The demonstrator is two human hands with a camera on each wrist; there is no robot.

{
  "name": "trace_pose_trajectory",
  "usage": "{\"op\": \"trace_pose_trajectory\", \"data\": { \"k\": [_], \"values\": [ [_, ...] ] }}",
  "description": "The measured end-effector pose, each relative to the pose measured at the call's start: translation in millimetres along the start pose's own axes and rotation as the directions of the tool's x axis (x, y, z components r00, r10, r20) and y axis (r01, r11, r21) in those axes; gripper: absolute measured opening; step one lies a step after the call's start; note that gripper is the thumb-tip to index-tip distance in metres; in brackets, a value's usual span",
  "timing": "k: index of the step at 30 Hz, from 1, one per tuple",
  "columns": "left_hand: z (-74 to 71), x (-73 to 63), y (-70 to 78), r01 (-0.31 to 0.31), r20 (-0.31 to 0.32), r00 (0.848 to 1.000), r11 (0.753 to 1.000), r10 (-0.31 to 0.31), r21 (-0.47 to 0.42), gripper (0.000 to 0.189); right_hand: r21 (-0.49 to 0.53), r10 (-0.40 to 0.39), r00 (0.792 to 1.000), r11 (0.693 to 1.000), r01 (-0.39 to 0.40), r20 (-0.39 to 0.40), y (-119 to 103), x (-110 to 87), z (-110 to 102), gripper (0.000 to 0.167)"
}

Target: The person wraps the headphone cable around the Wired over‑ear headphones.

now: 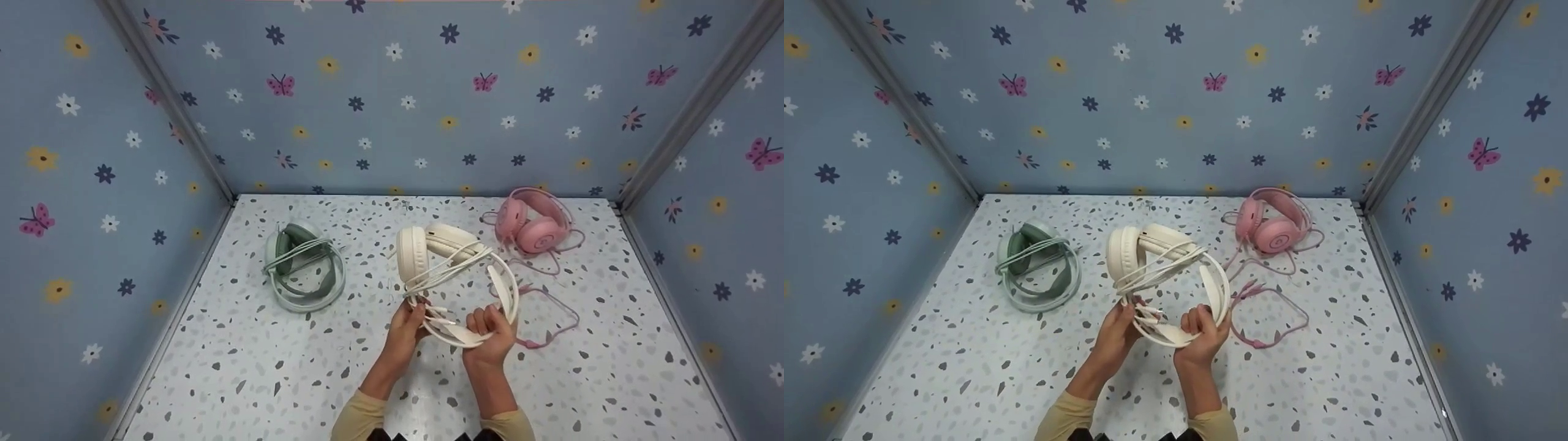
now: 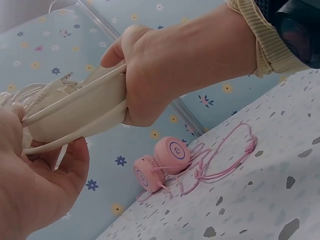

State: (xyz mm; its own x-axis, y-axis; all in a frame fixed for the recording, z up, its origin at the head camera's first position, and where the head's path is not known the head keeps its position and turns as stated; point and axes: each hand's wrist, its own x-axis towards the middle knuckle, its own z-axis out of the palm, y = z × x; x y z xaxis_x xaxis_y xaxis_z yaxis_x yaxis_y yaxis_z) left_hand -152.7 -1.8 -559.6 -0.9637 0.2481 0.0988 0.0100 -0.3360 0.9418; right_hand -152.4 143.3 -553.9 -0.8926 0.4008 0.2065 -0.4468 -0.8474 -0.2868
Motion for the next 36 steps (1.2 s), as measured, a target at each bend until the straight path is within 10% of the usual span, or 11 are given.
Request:
{"op": "trace_pose_trajectory", "data": {
  "k": [4, 8, 15, 22, 28, 32, 36],
  "values": [
    [2.1, -3.6, 9.6, 0.016, -0.046, 0.999, 0.983, -0.008, 0.184, 0.028, -0.072, -0.029, 0.997, 0.997, 0.034, 0.065, 3.2, -1.8, -3.8, 0.021],
    [5.6, -8.5, 19.9, 0.0, -0.091, 0.995, 0.909, 0.041, 0.417, 0.027, -0.151, -0.047, 0.992, 0.986, 0.064, 0.115, 4.9, -1.7, -8.1, 0.027],
    [-3.2, 0.6, -2.0, -0.007, -0.195, 0.974, 0.871, 0.117, 0.491, 0.031, -0.362, -0.023, 0.998, 0.931, 0.041, 0.053, 9.6, -6.2, -10.3, 0.019],
    [-17.1, 14.5, -4.1, -0.025, -0.259, 0.925, 0.726, 0.277, 0.687, 0.024, -0.693, 0.059, 0.986, 0.705, -0.152, -0.157, 12.4, -21.4, -12.2, 0.032],
    [-37.0, 32.9, 3.5, 0.015, -0.274, 0.914, 0.649, 0.3, 0.761, 0.022, -0.807, 0.213, 0.956, 0.516, -0.287, -0.203, 10.8, -15.2, -18.4, 0.042],
    [-57.5, 51.9, 4.7, 0.076, -0.3, 0.9, 0.562, 0.317, 0.824, 0.024, -0.82, 0.319, 0.897, 0.391, -0.419, -0.306, 4.5, -10.3, -27.6, 0.06],
    [-81.0, 73.2, 1.4, 0.132, -0.313, 0.907, 0.513, 0.283, 0.848, 0.029, -0.791, 0.447, 0.796, 0.261, -0.553, -0.409, -4.9, -14.2, -40.4, 0.067]
  ]
}}
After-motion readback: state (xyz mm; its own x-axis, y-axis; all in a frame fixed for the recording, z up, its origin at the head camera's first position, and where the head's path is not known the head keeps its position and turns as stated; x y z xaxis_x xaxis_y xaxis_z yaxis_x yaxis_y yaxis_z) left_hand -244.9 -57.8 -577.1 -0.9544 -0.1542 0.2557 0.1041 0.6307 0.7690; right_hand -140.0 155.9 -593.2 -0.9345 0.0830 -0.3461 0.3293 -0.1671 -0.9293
